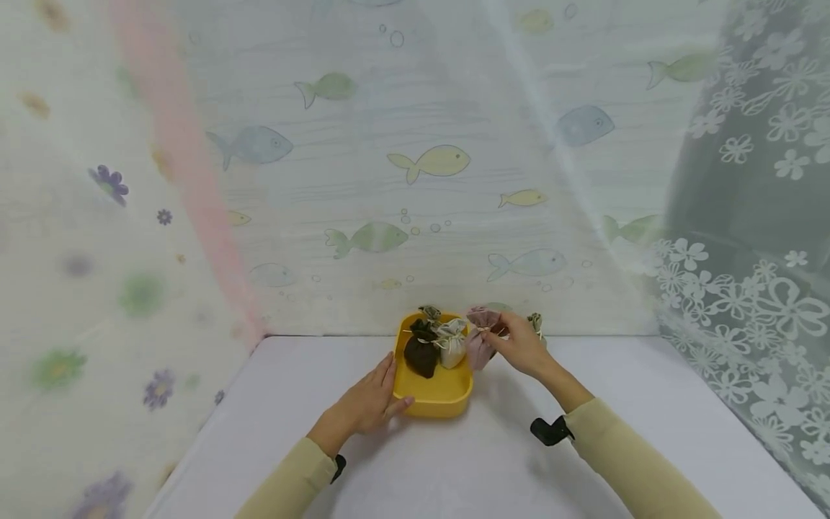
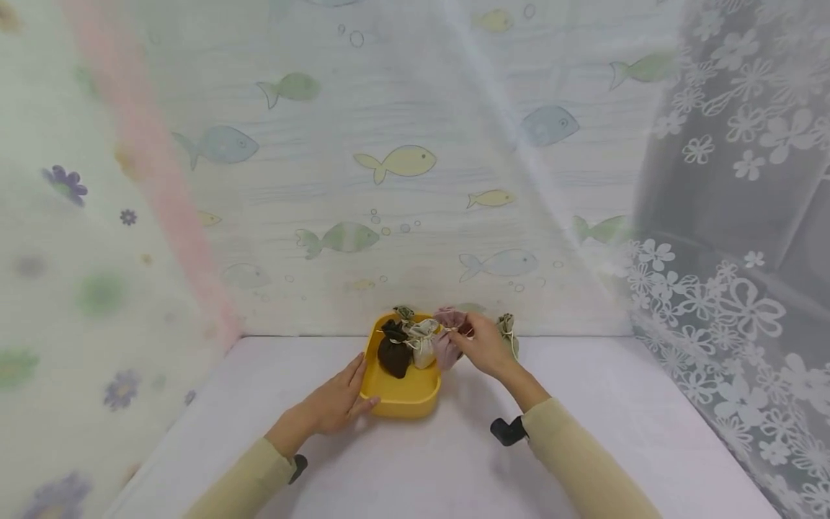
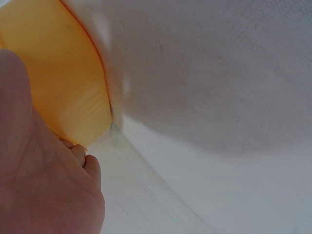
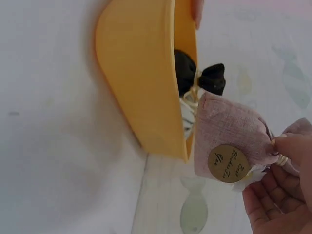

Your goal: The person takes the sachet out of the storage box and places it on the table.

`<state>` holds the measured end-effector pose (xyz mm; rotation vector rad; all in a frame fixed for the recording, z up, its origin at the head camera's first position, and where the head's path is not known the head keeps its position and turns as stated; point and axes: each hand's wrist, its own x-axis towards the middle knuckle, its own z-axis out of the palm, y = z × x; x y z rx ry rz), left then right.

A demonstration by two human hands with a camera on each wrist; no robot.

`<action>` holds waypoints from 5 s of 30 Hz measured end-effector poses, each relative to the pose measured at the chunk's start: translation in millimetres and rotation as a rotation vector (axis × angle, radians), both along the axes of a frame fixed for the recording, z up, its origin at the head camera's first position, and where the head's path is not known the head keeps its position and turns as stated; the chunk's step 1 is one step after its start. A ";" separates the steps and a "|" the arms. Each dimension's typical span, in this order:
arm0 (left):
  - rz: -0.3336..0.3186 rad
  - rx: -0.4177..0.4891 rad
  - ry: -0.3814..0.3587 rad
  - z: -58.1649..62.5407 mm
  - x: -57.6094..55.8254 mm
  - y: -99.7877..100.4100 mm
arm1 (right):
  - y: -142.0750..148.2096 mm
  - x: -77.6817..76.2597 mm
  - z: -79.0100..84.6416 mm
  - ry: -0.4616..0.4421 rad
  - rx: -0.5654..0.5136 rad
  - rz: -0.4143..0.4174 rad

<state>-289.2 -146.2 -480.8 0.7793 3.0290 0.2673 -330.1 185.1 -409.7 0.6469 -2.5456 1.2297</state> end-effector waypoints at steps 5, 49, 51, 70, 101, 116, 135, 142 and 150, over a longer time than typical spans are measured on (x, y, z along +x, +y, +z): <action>0.001 -0.002 -0.009 3.1 -0.1 1.0 | 9.4 -5.9 -1.1 -0.019 0.002 -0.021; 0.005 -0.036 -0.043 10.5 3.9 3.5 | 22.8 -45.2 -51.8 -0.075 0.019 -0.227; 0.003 -0.035 -0.037 7.9 2.7 2.9 | 21.3 -45.2 -54.2 -0.069 0.040 -0.240; -0.005 -0.026 -0.020 11.8 0.8 3.6 | 20.4 -43.3 -59.5 -0.017 0.026 -0.237; -0.006 -0.025 -0.033 13.9 6.2 3.7 | 22.0 -2.3 -33.7 0.034 -0.017 -0.197; -0.010 -0.034 -0.024 9.5 1.6 2.0 | -15.7 -0.6 -30.5 -0.034 -0.013 -0.129; -0.021 -0.027 -0.018 10.9 0.6 4.2 | -57.1 -36.2 -40.3 -0.136 -0.022 -0.195; -0.004 -0.046 -0.026 7.9 -2.6 3.9 | -63.5 -42.9 -40.4 -0.222 -0.032 -0.249; -0.002 -0.059 -0.034 15.1 2.0 5.6 | -68.8 -50.0 -43.2 -0.233 -0.030 -0.279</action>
